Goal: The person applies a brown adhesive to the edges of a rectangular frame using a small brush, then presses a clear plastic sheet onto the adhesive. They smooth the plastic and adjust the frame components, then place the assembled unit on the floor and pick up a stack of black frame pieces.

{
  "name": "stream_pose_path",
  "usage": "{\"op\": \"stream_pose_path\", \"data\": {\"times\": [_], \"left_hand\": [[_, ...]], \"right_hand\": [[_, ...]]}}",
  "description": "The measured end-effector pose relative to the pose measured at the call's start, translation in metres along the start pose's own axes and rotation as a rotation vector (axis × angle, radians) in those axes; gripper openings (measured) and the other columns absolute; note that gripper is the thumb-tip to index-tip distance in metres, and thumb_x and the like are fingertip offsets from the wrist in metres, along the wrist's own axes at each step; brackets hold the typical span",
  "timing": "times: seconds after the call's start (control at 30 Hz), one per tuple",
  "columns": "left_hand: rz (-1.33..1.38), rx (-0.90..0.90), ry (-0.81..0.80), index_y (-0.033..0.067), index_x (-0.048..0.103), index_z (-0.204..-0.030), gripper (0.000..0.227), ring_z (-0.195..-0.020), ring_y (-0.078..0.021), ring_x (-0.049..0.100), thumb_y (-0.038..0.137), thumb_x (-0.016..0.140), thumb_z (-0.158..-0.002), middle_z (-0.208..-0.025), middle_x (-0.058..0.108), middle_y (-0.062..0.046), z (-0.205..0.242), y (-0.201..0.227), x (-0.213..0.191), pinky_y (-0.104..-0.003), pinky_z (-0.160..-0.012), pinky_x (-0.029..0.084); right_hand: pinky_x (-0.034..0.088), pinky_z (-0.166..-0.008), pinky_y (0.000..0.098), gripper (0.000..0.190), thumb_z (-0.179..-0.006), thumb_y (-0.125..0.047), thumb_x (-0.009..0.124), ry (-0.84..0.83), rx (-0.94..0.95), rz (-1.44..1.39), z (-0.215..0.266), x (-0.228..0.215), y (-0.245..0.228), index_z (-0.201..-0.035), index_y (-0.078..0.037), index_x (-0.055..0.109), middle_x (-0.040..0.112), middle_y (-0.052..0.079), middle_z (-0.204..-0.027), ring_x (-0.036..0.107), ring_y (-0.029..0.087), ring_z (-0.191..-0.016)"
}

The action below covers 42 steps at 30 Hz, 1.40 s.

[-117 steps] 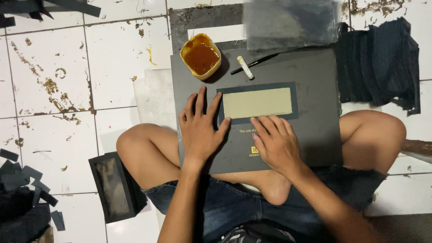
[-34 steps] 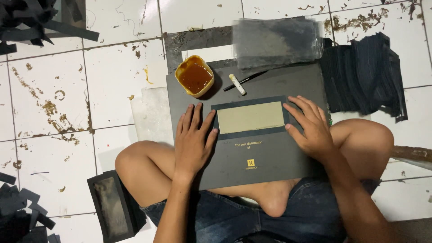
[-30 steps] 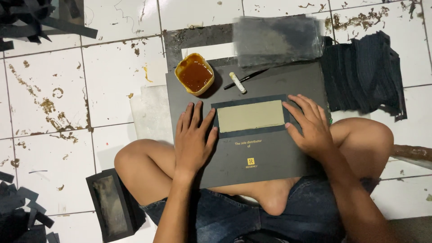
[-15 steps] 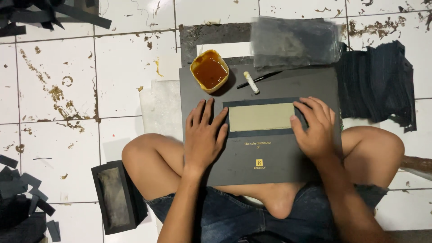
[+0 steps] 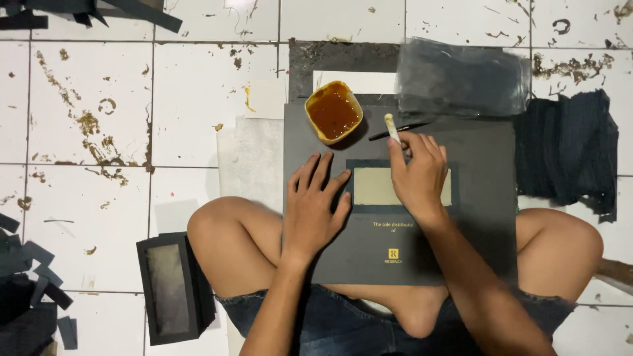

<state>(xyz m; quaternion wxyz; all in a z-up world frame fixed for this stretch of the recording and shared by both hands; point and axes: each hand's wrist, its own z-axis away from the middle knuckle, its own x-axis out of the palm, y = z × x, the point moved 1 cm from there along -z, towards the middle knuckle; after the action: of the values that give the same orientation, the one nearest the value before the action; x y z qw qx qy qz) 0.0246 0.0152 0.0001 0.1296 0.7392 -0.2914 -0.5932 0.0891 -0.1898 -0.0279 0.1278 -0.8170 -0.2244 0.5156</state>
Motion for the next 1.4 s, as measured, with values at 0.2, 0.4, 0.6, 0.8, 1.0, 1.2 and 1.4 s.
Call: {"op": "stream_pose_path", "data": {"times": [0.2, 0.4, 0.6, 0.8, 1.0, 1.2, 1.4], "left_hand": [[0.04, 0.001, 0.048, 0.0179, 0.072, -0.122, 0.032, -0.141, -0.0341, 0.047, 0.024, 0.069, -0.091, -0.144, 0.059, -0.015, 0.0, 0.0, 0.0, -0.052, -0.114, 0.034], [0.077, 0.0, 0.074, 0.0162, 0.072, -0.121, 0.031, -0.14, -0.035, 0.049, 0.022, 0.069, -0.09, -0.142, 0.061, -0.017, -0.001, -0.003, -0.001, -0.053, -0.113, 0.035], [0.139, -0.012, 0.048, 0.0141, 0.07, -0.122, 0.03, -0.14, -0.0362, 0.048, 0.021, 0.064, -0.094, -0.142, 0.059, -0.018, -0.002, -0.006, -0.004, -0.054, -0.113, 0.034], [0.123, -0.013, 0.074, 0.0153, 0.068, -0.123, 0.033, -0.139, -0.0359, 0.05, 0.021, 0.069, -0.09, -0.142, 0.06, -0.018, -0.002, -0.01, 0.001, -0.054, -0.113, 0.036], [0.129, 0.001, 0.106, 0.0151, 0.068, -0.122, 0.034, -0.137, -0.0363, 0.052, 0.019, 0.072, -0.088, -0.141, 0.06, -0.018, -0.001, -0.01, 0.002, -0.053, -0.111, 0.038], [0.133, -0.016, 0.109, 0.0159, 0.069, -0.121, 0.034, -0.138, -0.035, 0.052, 0.019, 0.072, -0.087, -0.141, 0.061, -0.016, -0.002, -0.009, -0.001, -0.053, -0.112, 0.038], [0.134, -0.016, 0.105, 0.0162, 0.069, -0.121, 0.032, -0.138, -0.0346, 0.052, 0.019, 0.07, -0.09, -0.141, 0.061, -0.016, -0.002, -0.01, 0.002, -0.052, -0.112, 0.037]], "right_hand": [[0.05, -0.073, 0.0398, 0.012, -0.105, -0.007, 0.069, -0.105, 0.081, -0.447, -0.016, -0.038, -0.047, -0.113, -0.003, 0.076, 0.073, 0.017, -0.094, 0.07, 0.033, -0.085], [0.05, -0.076, 0.032, 0.021, -0.099, -0.001, 0.074, -0.156, 0.062, -0.555, -0.04, -0.033, -0.045, -0.119, -0.003, 0.076, 0.067, 0.013, -0.103, 0.06, 0.02, -0.083], [0.052, -0.07, 0.0392, 0.016, -0.098, 0.003, 0.074, -0.25, -0.146, -0.385, -0.078, -0.03, -0.067, -0.11, -0.006, 0.08, 0.07, 0.012, -0.091, 0.068, 0.032, -0.08], [0.054, -0.07, 0.0415, 0.017, -0.096, 0.002, 0.077, -0.263, -0.329, -0.237, -0.093, -0.02, -0.073, -0.112, -0.003, 0.078, 0.07, 0.014, -0.091, 0.069, 0.036, -0.081], [0.056, -0.073, 0.0421, 0.019, -0.095, 0.004, 0.076, -0.336, -0.373, -0.198, -0.097, -0.011, -0.075, -0.113, -0.001, 0.074, 0.068, 0.015, -0.093, 0.069, 0.036, -0.083], [0.056, -0.074, 0.0484, 0.016, -0.1, 0.001, 0.068, -0.442, -0.445, -0.116, -0.101, -0.006, -0.077, -0.115, 0.004, 0.069, 0.061, 0.021, -0.094, 0.068, 0.044, -0.086], [0.052, -0.068, 0.0462, 0.01, -0.104, -0.003, 0.068, -0.53, -0.165, -0.252, -0.107, -0.025, -0.079, -0.113, 0.002, 0.071, 0.065, 0.019, -0.083, 0.068, 0.041, -0.078]]}}
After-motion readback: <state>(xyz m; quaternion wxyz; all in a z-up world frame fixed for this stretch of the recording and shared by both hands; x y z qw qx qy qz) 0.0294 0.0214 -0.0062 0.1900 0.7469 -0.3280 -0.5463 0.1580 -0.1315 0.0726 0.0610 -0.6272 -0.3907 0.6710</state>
